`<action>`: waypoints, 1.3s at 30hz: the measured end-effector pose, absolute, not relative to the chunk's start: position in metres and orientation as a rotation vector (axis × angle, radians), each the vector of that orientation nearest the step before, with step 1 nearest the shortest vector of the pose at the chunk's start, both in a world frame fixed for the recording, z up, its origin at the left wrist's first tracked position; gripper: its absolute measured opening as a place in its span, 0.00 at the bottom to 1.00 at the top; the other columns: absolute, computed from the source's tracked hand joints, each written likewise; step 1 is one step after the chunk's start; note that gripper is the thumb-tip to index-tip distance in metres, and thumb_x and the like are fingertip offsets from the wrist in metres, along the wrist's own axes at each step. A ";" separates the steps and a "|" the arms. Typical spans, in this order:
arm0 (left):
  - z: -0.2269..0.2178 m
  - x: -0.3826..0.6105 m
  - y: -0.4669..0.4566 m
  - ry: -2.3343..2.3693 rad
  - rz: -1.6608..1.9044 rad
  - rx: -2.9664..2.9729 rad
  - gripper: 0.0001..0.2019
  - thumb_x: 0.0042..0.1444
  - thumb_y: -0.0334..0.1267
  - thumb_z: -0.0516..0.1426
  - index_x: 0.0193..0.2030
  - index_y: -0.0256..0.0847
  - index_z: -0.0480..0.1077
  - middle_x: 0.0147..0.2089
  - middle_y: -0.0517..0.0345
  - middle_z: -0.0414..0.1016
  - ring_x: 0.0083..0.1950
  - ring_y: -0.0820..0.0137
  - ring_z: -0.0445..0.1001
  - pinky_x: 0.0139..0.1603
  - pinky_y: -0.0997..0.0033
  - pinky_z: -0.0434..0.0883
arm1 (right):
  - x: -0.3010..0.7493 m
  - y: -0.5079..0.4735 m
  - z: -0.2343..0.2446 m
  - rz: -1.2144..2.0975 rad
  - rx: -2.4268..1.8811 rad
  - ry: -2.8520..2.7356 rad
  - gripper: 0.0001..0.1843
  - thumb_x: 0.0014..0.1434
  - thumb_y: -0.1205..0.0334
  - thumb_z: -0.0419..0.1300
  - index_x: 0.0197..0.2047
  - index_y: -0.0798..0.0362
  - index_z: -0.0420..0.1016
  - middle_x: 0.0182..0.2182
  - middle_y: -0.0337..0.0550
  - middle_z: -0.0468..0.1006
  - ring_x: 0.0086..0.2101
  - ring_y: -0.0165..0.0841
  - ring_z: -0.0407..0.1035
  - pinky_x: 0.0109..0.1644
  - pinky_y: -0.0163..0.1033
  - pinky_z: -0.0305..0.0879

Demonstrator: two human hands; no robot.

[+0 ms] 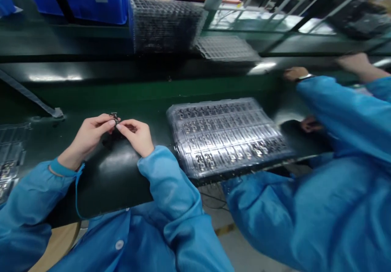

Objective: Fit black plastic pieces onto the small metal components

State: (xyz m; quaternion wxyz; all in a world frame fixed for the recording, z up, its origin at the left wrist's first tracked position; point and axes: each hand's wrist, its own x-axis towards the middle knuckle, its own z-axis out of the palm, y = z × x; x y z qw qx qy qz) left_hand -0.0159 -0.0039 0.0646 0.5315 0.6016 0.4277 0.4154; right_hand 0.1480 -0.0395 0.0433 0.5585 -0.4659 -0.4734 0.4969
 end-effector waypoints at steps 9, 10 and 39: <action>0.079 -0.013 -0.019 0.944 0.878 1.498 0.18 0.51 0.51 0.66 0.41 0.38 0.81 0.35 0.52 0.78 0.33 0.68 0.72 0.33 0.70 0.70 | 0.144 -0.068 0.061 1.097 -1.125 -1.081 0.15 0.51 0.40 0.68 0.33 0.41 0.78 0.31 0.34 0.81 0.33 0.37 0.78 0.44 0.48 0.79; 0.080 -0.013 -0.021 0.940 0.871 1.491 0.19 0.50 0.51 0.66 0.42 0.38 0.81 0.37 0.51 0.79 0.33 0.68 0.73 0.33 0.69 0.70 | 0.145 -0.072 0.065 1.059 -1.148 -1.097 0.14 0.53 0.41 0.68 0.33 0.41 0.78 0.31 0.35 0.81 0.33 0.37 0.78 0.43 0.47 0.78; 0.002 -0.050 0.035 1.558 0.752 2.391 0.13 0.61 0.44 0.54 0.44 0.41 0.74 0.44 0.49 0.76 0.49 0.57 0.70 0.50 0.59 0.68 | 0.387 -0.201 0.104 0.311 -2.502 -1.520 0.21 0.54 0.41 0.62 0.28 0.52 0.78 0.22 0.42 0.77 0.26 0.37 0.71 0.30 0.40 0.61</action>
